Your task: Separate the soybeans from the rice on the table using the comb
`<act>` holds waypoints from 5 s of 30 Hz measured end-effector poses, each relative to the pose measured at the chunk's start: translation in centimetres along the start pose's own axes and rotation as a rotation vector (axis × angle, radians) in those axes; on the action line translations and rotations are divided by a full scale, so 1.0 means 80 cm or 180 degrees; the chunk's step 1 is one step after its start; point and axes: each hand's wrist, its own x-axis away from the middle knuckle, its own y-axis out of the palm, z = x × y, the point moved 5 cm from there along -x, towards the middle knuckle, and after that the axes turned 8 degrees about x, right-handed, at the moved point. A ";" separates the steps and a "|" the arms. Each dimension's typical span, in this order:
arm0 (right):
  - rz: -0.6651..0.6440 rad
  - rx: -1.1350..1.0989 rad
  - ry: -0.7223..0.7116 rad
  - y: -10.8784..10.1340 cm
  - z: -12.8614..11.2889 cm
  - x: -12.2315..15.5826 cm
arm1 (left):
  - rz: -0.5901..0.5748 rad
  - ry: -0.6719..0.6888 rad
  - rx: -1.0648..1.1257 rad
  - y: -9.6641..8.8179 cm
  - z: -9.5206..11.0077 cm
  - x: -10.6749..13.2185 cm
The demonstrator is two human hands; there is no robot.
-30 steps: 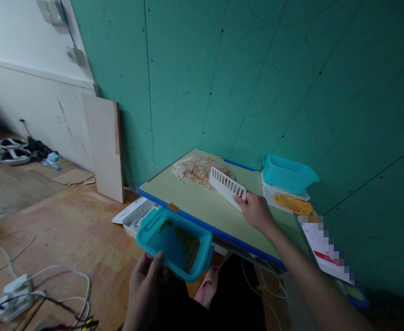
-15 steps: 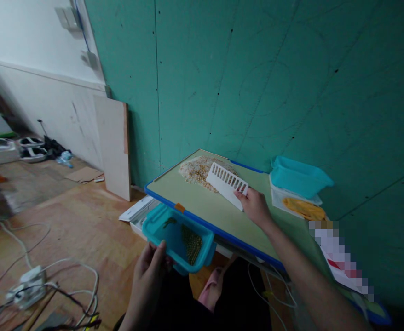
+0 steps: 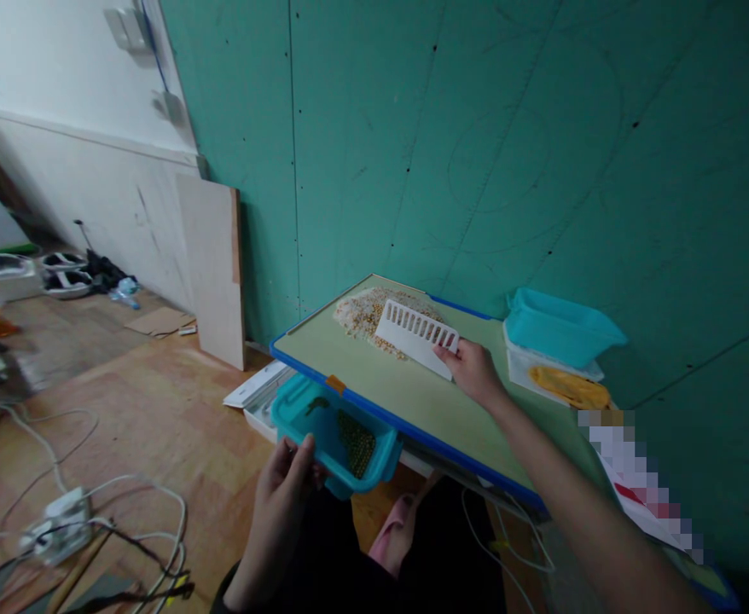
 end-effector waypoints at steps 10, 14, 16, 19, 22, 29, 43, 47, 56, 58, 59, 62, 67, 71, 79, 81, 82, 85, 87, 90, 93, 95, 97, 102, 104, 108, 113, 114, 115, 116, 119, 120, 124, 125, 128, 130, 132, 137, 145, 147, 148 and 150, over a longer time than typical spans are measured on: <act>-0.0210 -0.0694 -0.0064 0.027 0.004 -0.065 | 0.0247 -0.0149 0.0065 -0.004 0.001 0.022; -0.0117 -0.0751 0.0013 0.030 0.008 -0.058 | 0.0175 -0.0118 -0.0004 -0.006 -0.004 0.022; -0.0111 -0.0691 0.0025 0.028 0.005 -0.054 | 0.0211 -0.0057 -0.0072 0.000 -0.001 0.024; -0.0114 -0.0503 -0.0017 0.022 -0.004 -0.049 | 0.0283 0.0029 -0.0242 0.018 0.011 0.030; -0.0052 -0.0371 -0.0056 0.014 -0.014 -0.045 | 0.0332 -0.0005 -0.0273 0.034 0.019 0.035; -0.0089 -0.0527 -0.0017 0.013 -0.027 -0.034 | 0.0283 0.0093 -0.0180 0.021 0.006 0.018; -0.0105 -0.0921 -0.0092 0.024 -0.025 -0.035 | 0.0228 0.0082 0.0059 0.000 -0.007 0.025; -0.0090 -0.1032 -0.0232 0.026 -0.024 -0.036 | 0.0093 0.0016 -0.0010 -0.007 -0.008 0.022; -0.0150 -0.1092 -0.0236 0.028 -0.028 -0.036 | 0.0119 -0.0040 0.0025 -0.009 -0.008 0.023; -0.0135 -0.1087 -0.0195 0.026 -0.030 -0.035 | 0.0127 -0.0033 0.0012 -0.010 -0.008 0.023; -0.0131 -0.1090 -0.0198 0.025 -0.031 -0.034 | 0.0113 -0.0034 -0.0004 -0.010 -0.009 0.022; -0.0175 -0.1044 -0.0224 0.021 -0.036 -0.032 | 0.0056 -0.0051 -0.0059 -0.012 -0.011 0.021; -0.0234 -0.0903 -0.0199 0.020 -0.037 -0.032 | 0.0036 -0.0060 -0.0057 -0.013 -0.011 0.021; -0.0297 -0.1021 -0.0266 0.028 -0.036 -0.033 | 0.0020 -0.0038 -0.0107 -0.010 -0.008 0.023; -0.0365 -0.1333 -0.0335 0.036 -0.036 -0.032 | 0.0090 -0.0016 -0.0145 -0.006 -0.004 0.025; -0.0401 -0.1416 -0.0338 0.036 -0.038 -0.031 | 0.0092 -0.0035 -0.0164 -0.007 -0.005 0.024; -0.0417 -0.1451 -0.0338 0.035 -0.039 -0.031 | 0.0091 -0.0042 -0.0157 -0.007 -0.005 0.024; -0.0458 -0.1514 -0.0327 0.034 -0.042 -0.029 | 0.0099 -0.0082 -0.0099 -0.009 -0.008 0.023; -0.0481 -0.1548 -0.0361 0.033 -0.045 -0.028 | 0.0134 -0.0089 -0.0057 -0.010 -0.008 0.023; -0.0479 -0.1565 -0.0391 0.030 -0.047 -0.027 | 0.0156 -0.0083 -0.0139 -0.008 -0.005 0.025; -0.0402 -0.1483 -0.0279 0.029 -0.041 -0.030 | 0.0177 -0.0112 -0.0321 -0.006 -0.001 0.028; -0.0381 -0.1452 -0.0241 0.030 -0.038 -0.031 | 0.0189 -0.0087 -0.0354 -0.005 0.001 0.029; -0.0406 -0.1448 -0.0270 0.032 -0.038 -0.031 | 0.0176 -0.0058 -0.0337 -0.004 0.002 0.029; -0.0520 -0.1518 -0.0387 0.039 -0.045 -0.026 | 0.0151 -0.0062 -0.0259 -0.002 0.001 0.028; -0.0541 -0.1566 -0.0414 0.038 -0.047 -0.025 | 0.0102 -0.0039 -0.0224 -0.001 0.001 0.027; -0.0558 -0.1620 -0.0394 0.036 -0.051 -0.022 | 0.0102 -0.0018 -0.0257 0.000 0.004 0.028; -0.0529 -0.1452 -0.0392 0.037 -0.055 -0.017 | 0.0165 -0.0019 -0.0311 0.008 0.008 0.033; -0.0509 -0.1405 -0.0392 0.038 -0.056 -0.015 | 0.0177 -0.0005 -0.0274 0.010 0.009 0.034; -0.0492 -0.1369 -0.0400 0.039 -0.057 -0.013 | 0.0204 0.0010 -0.0241 0.012 0.009 0.034; -0.0486 -0.1350 -0.0419 0.040 -0.059 -0.011 | 0.0246 0.0026 -0.0224 0.013 0.010 0.034; -0.0509 -0.1371 -0.0509 0.041 -0.068 -0.004 | 0.0388 0.0043 -0.0265 0.014 0.012 0.029; -0.0510 -0.1352 -0.0542 0.040 -0.071 -0.001 | 0.0417 0.0042 -0.0247 0.013 0.012 0.025; -0.0364 -0.1126 -0.0790 0.030 -0.086 0.012 | 0.0322 0.0061 -0.0073 0.009 0.016 0.005; -0.0318 -0.1075 -0.0879 0.027 -0.090 0.015 | 0.0294 0.0047 -0.0057 0.008 0.017 0.000; -0.0248 -0.0828 -0.1111 0.023 -0.101 0.024 | 0.0215 -0.0060 0.0011 0.010 0.019 -0.009; -0.0230 -0.0589 -0.1205 0.022 -0.105 0.027 | 0.0169 -0.0097 0.0045 0.014 0.022 -0.009; -0.0227 -0.0415 -0.1269 0.021 -0.107 0.028 | 0.0153 -0.0111 0.0034 0.018 0.023 -0.007; -0.0280 -0.0237 -0.1337 0.007 -0.103 0.029 | 0.0030 -0.0104 -0.0030 0.021 0.018 -0.001; -0.0214 0.0081 -0.1142 -0.038 -0.051 0.081 | 0.0002 -0.0281 0.0182 0.021 -0.010 0.004; -0.0196 0.0102 -0.1113 -0.049 -0.038 0.102 | -0.0035 -0.0284 0.0172 0.025 -0.013 0.007; -0.0185 0.0115 -0.1115 -0.054 -0.033 0.112 | -0.0079 -0.0283 0.0151 0.028 -0.014 0.009; -0.0120 0.0164 -0.1221 -0.064 -0.028 0.132 | -0.0160 -0.0269 0.0105 0.033 -0.014 0.012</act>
